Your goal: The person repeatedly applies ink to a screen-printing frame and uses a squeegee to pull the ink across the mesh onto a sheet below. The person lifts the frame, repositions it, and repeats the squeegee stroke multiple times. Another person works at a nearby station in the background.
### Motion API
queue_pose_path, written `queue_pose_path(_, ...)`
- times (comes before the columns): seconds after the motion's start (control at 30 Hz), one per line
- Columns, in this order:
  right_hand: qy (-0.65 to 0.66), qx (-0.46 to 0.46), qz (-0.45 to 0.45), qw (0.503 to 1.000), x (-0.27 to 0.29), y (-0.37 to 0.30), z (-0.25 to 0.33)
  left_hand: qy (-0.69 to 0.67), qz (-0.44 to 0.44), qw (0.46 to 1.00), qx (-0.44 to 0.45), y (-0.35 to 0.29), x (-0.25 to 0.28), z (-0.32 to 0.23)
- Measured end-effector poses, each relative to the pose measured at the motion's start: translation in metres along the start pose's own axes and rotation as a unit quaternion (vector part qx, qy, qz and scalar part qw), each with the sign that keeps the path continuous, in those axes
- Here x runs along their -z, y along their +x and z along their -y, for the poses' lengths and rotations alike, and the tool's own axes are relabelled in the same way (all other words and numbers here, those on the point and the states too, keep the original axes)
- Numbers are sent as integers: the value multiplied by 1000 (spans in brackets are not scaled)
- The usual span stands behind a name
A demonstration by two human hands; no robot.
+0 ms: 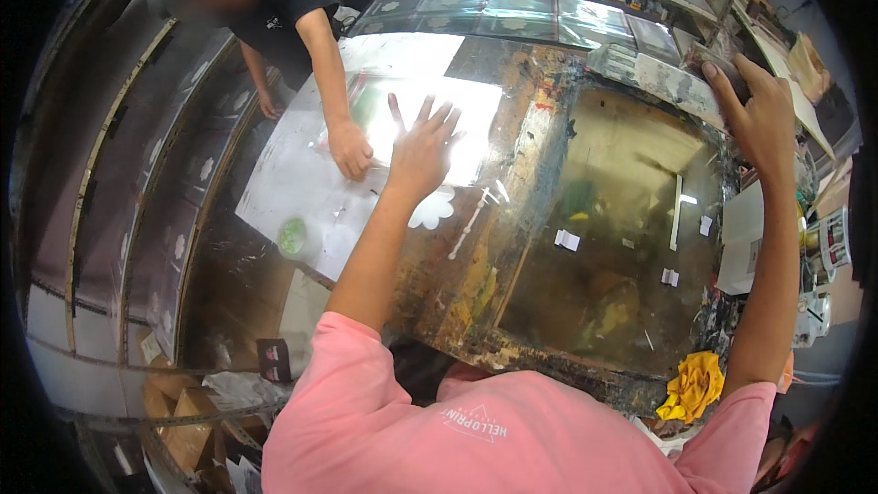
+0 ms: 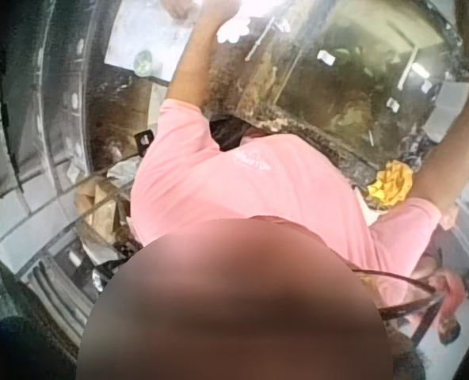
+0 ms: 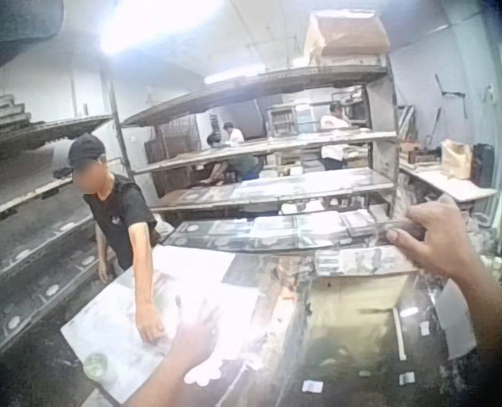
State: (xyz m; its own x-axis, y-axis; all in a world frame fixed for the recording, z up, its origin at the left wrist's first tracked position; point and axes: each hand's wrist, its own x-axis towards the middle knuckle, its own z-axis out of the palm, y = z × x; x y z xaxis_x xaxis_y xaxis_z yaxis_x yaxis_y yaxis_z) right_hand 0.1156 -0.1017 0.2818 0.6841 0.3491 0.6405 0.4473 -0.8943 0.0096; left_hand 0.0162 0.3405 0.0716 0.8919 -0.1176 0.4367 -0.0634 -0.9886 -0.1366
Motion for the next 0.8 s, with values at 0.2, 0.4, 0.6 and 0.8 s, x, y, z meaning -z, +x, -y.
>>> queue_pose_path(0.2, 6, -38, 9, 999, -7, 7, -8, -31, 42, 998, 30, -11, -18, 2)
queue_pose_path(0.4, -61, -23, 0, 998, -7, 13, -16, -17, 219, 969, 114, -33, -52, -10)
queue_pose_path(0.6, 18, 0, -42, 999, -10, 16, -14, -94, 167, 972, 135, -10, -42, 4)
queue_pose_path(0.8, 63, -27, 33, 997, -6, 18, -14, -324, 278, 899, 98, 25, -36, -130)
